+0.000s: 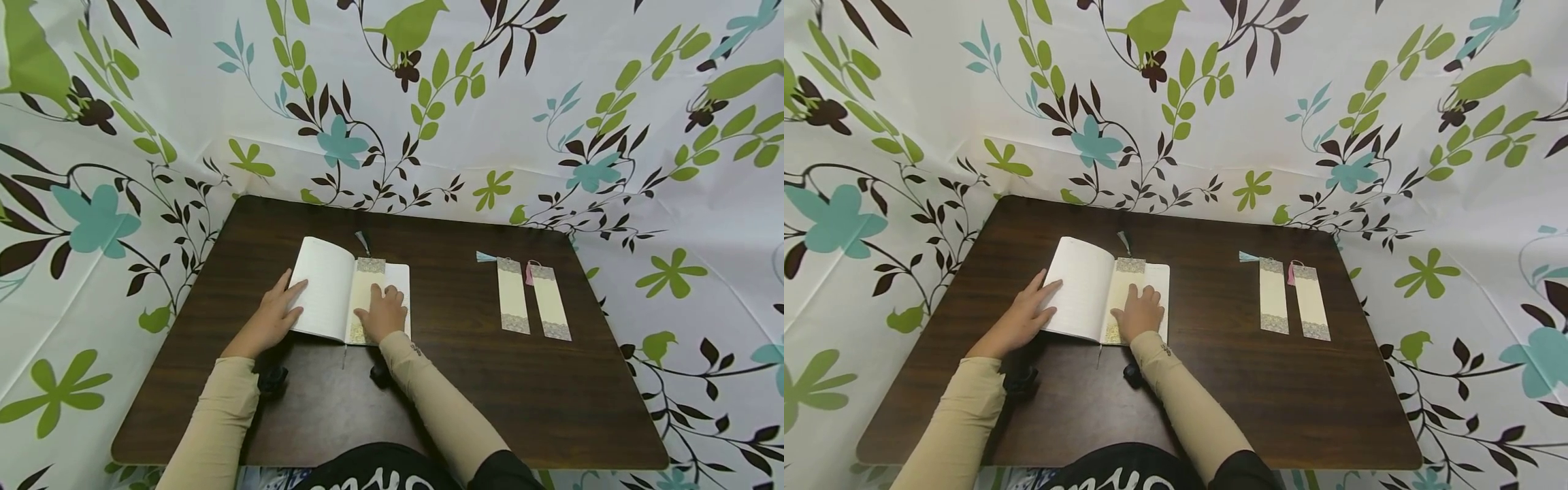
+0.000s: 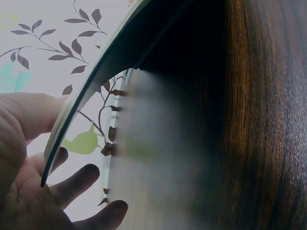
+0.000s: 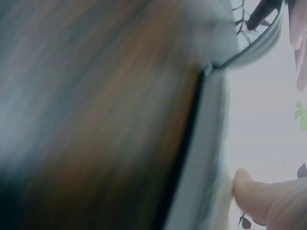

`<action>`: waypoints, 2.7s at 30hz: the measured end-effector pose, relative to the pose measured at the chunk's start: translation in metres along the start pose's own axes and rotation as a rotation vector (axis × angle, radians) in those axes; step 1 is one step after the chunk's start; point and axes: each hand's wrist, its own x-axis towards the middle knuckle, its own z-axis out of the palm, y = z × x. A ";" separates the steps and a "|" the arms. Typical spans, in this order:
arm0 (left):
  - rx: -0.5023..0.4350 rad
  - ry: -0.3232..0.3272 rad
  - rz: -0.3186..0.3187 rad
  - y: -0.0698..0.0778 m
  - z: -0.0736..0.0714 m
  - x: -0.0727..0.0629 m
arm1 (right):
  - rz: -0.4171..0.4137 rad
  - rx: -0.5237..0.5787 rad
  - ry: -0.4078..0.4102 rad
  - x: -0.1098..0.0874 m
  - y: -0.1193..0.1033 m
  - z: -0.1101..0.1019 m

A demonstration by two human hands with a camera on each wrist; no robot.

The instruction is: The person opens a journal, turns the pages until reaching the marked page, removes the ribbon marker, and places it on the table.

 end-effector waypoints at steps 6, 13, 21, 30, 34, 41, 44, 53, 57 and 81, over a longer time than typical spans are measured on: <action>0.072 0.028 0.065 -0.001 0.002 0.001 | 0.050 0.213 -0.028 0.007 -0.003 -0.003; 0.056 -0.001 0.053 -0.005 0.001 0.001 | -0.103 0.234 -0.069 0.016 0.017 -0.014; 0.048 -0.013 0.046 -0.008 0.000 0.000 | 0.020 0.453 0.064 0.029 0.092 -0.039; 0.046 -0.015 0.037 -0.009 0.000 -0.001 | 0.185 0.288 0.029 0.024 0.204 -0.061; 0.038 -0.020 0.039 -0.009 0.000 -0.001 | 0.186 0.142 0.042 0.018 0.225 -0.067; 0.038 -0.031 0.040 -0.007 0.000 -0.001 | 0.146 -0.069 0.041 0.013 0.229 -0.070; 0.036 -0.032 0.048 -0.006 0.001 0.000 | 0.145 -0.119 0.065 0.012 0.224 -0.070; 0.039 -0.025 0.044 -0.006 0.001 -0.001 | -0.225 0.047 -0.082 0.004 0.153 -0.056; 0.041 -0.022 0.048 -0.006 0.000 -0.002 | -0.314 0.099 -0.263 -0.003 0.121 -0.044; 0.042 -0.029 0.039 -0.003 -0.001 -0.004 | -0.353 -0.007 -0.002 -0.008 0.086 -0.024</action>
